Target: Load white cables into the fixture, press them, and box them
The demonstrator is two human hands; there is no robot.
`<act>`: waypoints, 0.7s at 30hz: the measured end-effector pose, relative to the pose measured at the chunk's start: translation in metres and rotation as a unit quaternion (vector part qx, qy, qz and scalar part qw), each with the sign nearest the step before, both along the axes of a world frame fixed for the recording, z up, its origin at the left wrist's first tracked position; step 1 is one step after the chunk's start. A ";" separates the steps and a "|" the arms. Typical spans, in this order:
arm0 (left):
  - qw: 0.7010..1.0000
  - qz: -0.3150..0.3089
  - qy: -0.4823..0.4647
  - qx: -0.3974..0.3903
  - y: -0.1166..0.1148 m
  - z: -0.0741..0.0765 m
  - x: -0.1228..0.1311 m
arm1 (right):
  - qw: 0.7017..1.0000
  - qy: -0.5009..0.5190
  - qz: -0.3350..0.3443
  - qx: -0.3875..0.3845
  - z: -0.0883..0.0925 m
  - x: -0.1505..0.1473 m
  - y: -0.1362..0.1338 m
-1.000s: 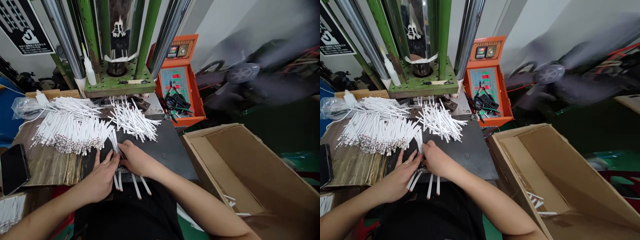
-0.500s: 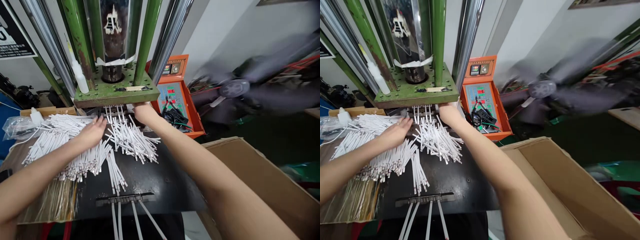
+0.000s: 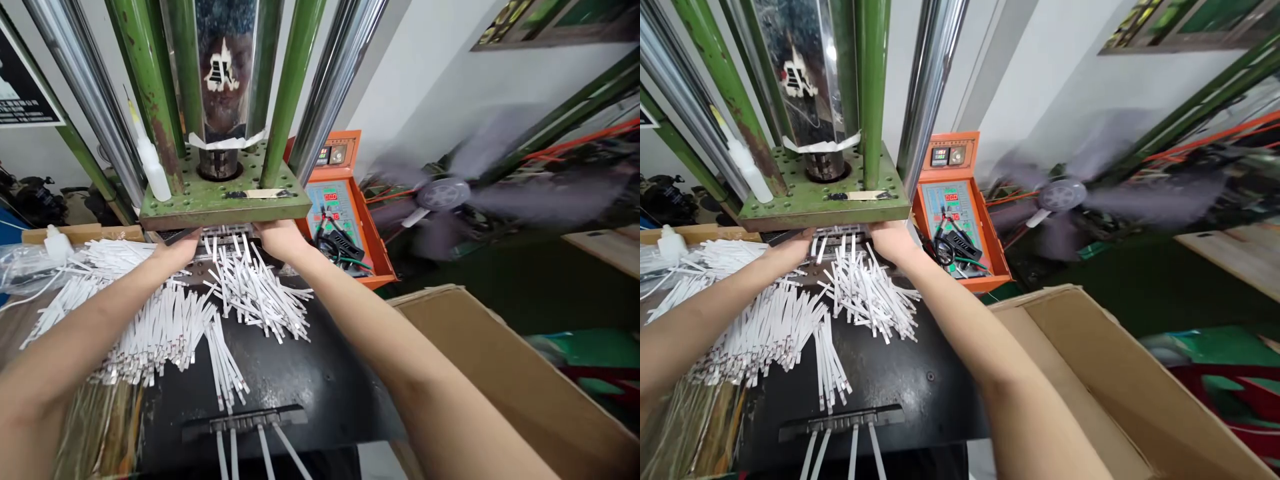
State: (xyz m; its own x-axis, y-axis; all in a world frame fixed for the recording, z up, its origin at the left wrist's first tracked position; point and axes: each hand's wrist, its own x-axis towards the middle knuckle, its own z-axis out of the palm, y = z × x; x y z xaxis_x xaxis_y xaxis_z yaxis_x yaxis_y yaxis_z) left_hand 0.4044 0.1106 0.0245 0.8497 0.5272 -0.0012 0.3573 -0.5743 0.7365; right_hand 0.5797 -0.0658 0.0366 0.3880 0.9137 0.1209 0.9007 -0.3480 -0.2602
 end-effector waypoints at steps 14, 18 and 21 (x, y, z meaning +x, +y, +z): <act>0.905 -0.331 0.155 0.216 -0.174 -0.010 -0.077 | 0.852 0.069 -0.044 0.518 0.000 -0.095 -0.164; 0.910 -0.313 0.130 0.239 -0.176 -0.017 -0.080 | 0.982 0.088 -0.046 0.158 0.028 -0.069 -0.120; 0.923 -0.282 0.084 0.249 -0.180 -0.018 -0.080 | 0.997 0.068 -0.023 0.004 0.022 -0.083 -0.108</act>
